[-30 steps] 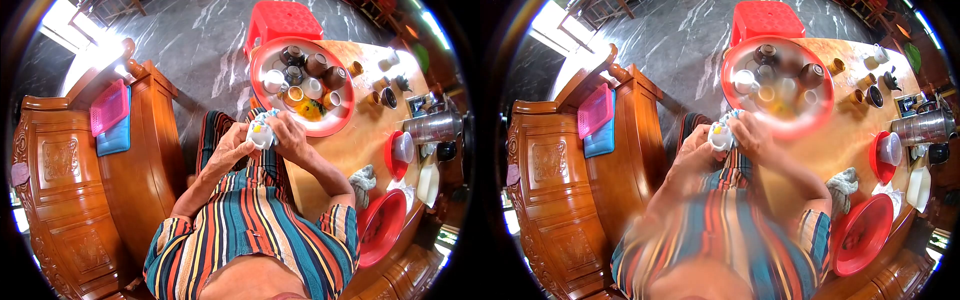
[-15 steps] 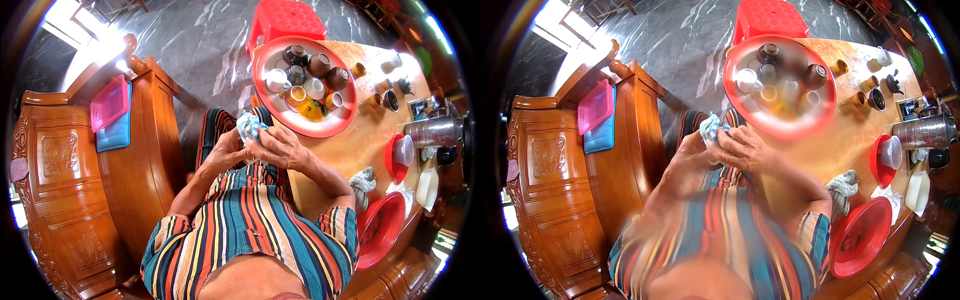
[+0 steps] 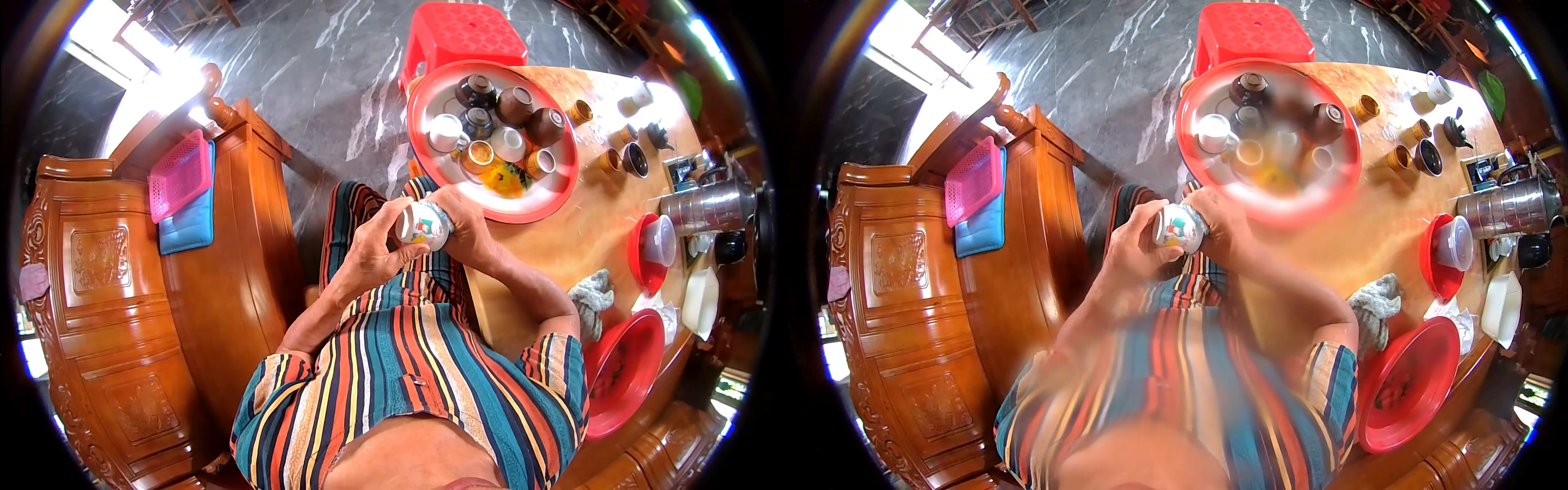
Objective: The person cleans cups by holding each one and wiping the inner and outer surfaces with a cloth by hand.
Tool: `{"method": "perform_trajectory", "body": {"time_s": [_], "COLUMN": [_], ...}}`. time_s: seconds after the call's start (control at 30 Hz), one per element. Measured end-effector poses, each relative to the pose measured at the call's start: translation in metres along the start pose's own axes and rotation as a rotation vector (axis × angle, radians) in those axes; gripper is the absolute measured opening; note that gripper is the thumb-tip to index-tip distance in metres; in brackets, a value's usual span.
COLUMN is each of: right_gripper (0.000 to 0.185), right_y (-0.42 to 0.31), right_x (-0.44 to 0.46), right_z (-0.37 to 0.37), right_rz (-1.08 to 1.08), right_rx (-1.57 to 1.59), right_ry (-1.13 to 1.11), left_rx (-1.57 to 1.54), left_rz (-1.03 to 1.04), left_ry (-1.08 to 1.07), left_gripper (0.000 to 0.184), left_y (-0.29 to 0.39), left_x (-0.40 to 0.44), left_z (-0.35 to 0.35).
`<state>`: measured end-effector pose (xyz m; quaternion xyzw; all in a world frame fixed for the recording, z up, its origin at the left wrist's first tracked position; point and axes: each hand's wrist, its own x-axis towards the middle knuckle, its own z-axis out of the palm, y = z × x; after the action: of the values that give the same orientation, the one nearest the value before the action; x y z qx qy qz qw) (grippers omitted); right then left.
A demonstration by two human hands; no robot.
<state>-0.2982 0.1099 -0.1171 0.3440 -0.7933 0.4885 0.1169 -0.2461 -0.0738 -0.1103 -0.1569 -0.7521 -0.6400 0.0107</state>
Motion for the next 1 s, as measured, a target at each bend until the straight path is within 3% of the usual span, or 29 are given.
{"method": "perform_trajectory", "body": {"time_s": [0.03, 0.1, 0.23, 0.3, 0.43, 0.47, 0.67, 0.77, 0.83, 0.87, 1.0], "right_gripper": [0.033, 0.033, 0.033, 0.035, 0.037, 0.038, 0.05, 0.046, 0.042, 0.041, 0.046], "right_y": [0.001, 0.002, 0.002, 0.0, -0.006, -0.008, -0.011, -0.014, -0.019, -0.02, -0.017], "right_x": [-0.001, -0.003, -0.002, 0.002, 0.003, 0.004, -0.002, -0.004, -0.006, -0.005, -0.007], "right_z": [0.0, 0.001, 0.003, 0.002, -0.002, -0.002, -0.007, -0.009, -0.012, -0.01, -0.007], "right_rz": [-0.001, 0.209, 0.214, 0.023, -0.047, -0.096, -0.338, -0.507, -0.547, -0.587, -0.522], "right_rx": [0.0, 0.32, 0.344, 0.121, -0.097, -0.149, -0.451, -0.507, -0.524, -0.533, -0.445], "right_ry": [-0.001, -0.149, -0.157, -0.037, -0.001, 0.035, 0.08, 0.048, -0.004, -0.004, -0.027], "left_rx": [0.155, 0.149, 0.11, -0.011, -0.142, -0.157, -0.332, -0.378, -0.766, -0.777, -0.75], "left_rz": [0.07, 0.075, 0.063, 0.002, -0.087, -0.118, -0.124, -0.192, -0.387, -0.436, -0.309], "left_ry": [0.017, 0.0, -0.024, 0.007, 0.08, 0.06, -0.048, -0.077, -0.118, -0.222, -0.116], "left_gripper": [0.06, 0.062, 0.071, 0.074, 0.078, 0.064, 0.048, 0.048, 0.055, 0.062, 0.061], "left_y": [0.001, 0.004, -0.002, -0.005, -0.014, -0.016, -0.01, -0.012, 0.0, -0.011, 0.0], "left_x": [0.0, -0.001, -0.003, -0.005, -0.004, -0.005, -0.004, -0.005, -0.001, -0.004, -0.003], "left_z": [-0.001, -0.003, -0.005, -0.002, 0.002, 0.0, -0.004, -0.006, -0.002, -0.009, -0.001]}}
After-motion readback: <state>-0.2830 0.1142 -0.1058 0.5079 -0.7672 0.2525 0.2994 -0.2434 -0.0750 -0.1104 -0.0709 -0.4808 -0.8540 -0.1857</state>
